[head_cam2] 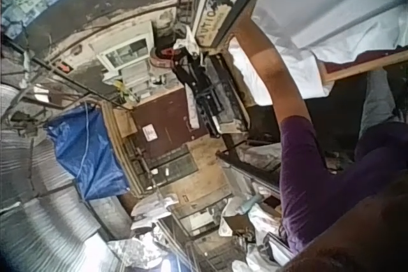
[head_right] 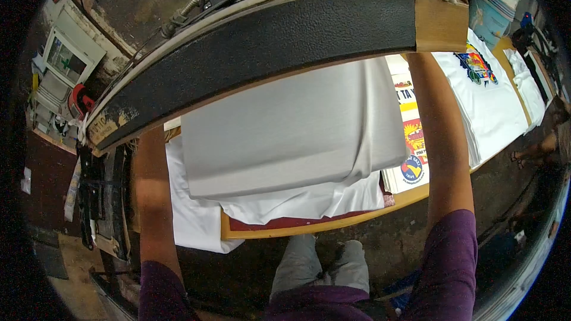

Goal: Printing logos and designs onto t-shirts using a heat press machine.

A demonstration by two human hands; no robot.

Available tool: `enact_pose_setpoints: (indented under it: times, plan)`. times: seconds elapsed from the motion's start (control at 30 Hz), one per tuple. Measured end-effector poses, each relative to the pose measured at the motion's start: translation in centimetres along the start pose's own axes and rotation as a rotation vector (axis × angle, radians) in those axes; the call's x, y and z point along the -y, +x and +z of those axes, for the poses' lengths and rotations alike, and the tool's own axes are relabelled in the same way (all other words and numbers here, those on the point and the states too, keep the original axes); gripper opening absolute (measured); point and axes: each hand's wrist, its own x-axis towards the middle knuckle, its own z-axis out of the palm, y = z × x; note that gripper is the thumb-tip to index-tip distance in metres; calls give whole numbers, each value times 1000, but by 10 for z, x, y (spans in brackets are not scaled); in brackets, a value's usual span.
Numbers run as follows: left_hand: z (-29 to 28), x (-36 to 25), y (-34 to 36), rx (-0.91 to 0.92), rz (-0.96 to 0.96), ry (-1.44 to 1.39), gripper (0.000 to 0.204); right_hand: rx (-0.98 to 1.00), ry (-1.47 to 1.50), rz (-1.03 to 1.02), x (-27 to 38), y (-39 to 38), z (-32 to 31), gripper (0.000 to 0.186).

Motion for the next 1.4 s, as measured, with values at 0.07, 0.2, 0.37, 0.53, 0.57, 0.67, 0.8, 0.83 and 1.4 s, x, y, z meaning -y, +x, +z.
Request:
enact_pose_setpoints:
  times: [0.07, 0.2, 0.37, 0.53, 0.57, 0.67, 0.8, 0.83, 1.4]
  plan:
    - [-6, 13, -6, 7, -11, -19, 58, -26, 15, 25, -11, -3, -9, 57]
    - [10, 56, -41, 37, -42, -76, 58, -90, 25, 85, -24, -7, -13, 57]
    - [-5, 67, -50, 36, -60, -113, 58, -139, 78, 134, -39, -24, -4, 58]
    - [-18, 97, -63, 51, -87, -159, 58, -202, 118, 193, -64, -46, -17, 60]
    - [-18, 99, -64, 49, -94, -166, 58, -210, 129, 206, -66, -47, -14, 60]
    - [-13, 110, -61, 59, -114, -198, 59, -249, 149, 244, -73, -51, -6, 61]
    - [-34, 126, -72, 55, -141, -239, 59, -283, 178, 294, -82, -52, -5, 63]
    - [-29, 128, -69, 57, -152, -248, 59, -294, 185, 311, -84, -53, -4, 64]
    - [25, 80, -236, 42, -343, -783, 29, -227, 490, 372, -61, -221, -7, 13]
